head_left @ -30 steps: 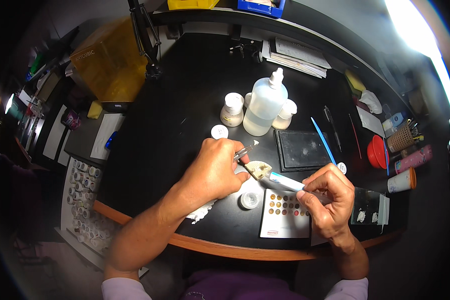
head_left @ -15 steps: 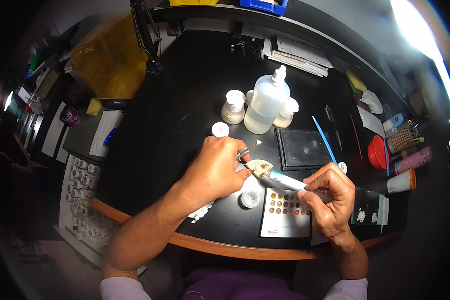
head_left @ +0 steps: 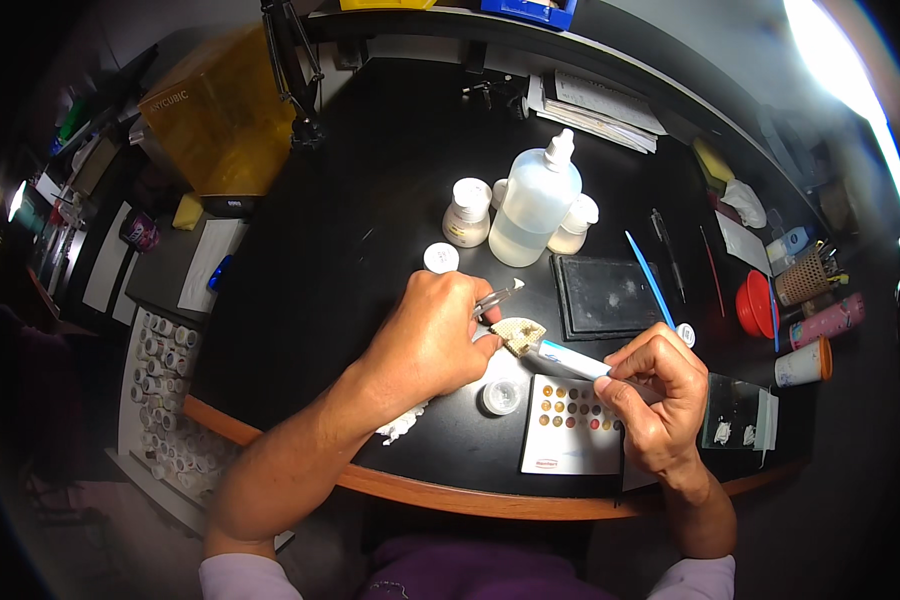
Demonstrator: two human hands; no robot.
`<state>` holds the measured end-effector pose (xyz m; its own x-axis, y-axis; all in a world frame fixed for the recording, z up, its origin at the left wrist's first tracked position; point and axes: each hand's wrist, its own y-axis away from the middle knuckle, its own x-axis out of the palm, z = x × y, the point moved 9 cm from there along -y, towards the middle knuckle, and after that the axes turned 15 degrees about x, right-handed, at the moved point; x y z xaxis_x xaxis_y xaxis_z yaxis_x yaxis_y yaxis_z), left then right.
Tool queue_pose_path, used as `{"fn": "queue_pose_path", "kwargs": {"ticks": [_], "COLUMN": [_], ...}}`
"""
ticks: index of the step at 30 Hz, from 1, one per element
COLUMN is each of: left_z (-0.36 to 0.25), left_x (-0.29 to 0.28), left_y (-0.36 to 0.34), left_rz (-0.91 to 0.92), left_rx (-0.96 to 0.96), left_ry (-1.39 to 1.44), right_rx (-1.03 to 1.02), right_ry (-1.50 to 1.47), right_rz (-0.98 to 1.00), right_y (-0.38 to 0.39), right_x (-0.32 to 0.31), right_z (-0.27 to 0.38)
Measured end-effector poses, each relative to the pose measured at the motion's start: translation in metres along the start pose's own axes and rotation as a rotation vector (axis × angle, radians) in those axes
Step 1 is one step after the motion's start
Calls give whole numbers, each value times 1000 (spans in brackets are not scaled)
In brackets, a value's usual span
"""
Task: The person applies stains to a dental crown using a fine-tipped brush, dipping the brush into colors on a palette and a small liquid container. They hold the crown with tweezers and apply material from a syringe onto the prosthesis.
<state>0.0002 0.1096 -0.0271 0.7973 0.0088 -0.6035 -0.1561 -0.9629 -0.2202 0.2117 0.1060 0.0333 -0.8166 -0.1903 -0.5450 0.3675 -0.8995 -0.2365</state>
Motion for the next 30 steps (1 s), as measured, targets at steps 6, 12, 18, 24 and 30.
{"fn": "queue_pose_path", "kwargs": {"ticks": [6, 12, 18, 24, 30], "left_z": [2, 1, -9, -25, -23], "left_x": [-1, -3, -16, -28, -14], "left_y": [1, 1, 5, 8, 7], "left_rz": [-7, -13, -48, -104, 62], "left_rx": [11, 18, 12, 27, -35], "left_ry": [-14, -29, -74, 32, 493], "right_rx": [21, 67, 193, 232, 422], "right_ry": [-21, -3, 47, 538, 714], "right_rz": [-5, -52, -566, -711, -596], "right_y": [-1, 0, 8, 13, -1], "right_x": [2, -14, -113, -150, -142], "right_z": [-3, -9, -35, -77, -107]}}
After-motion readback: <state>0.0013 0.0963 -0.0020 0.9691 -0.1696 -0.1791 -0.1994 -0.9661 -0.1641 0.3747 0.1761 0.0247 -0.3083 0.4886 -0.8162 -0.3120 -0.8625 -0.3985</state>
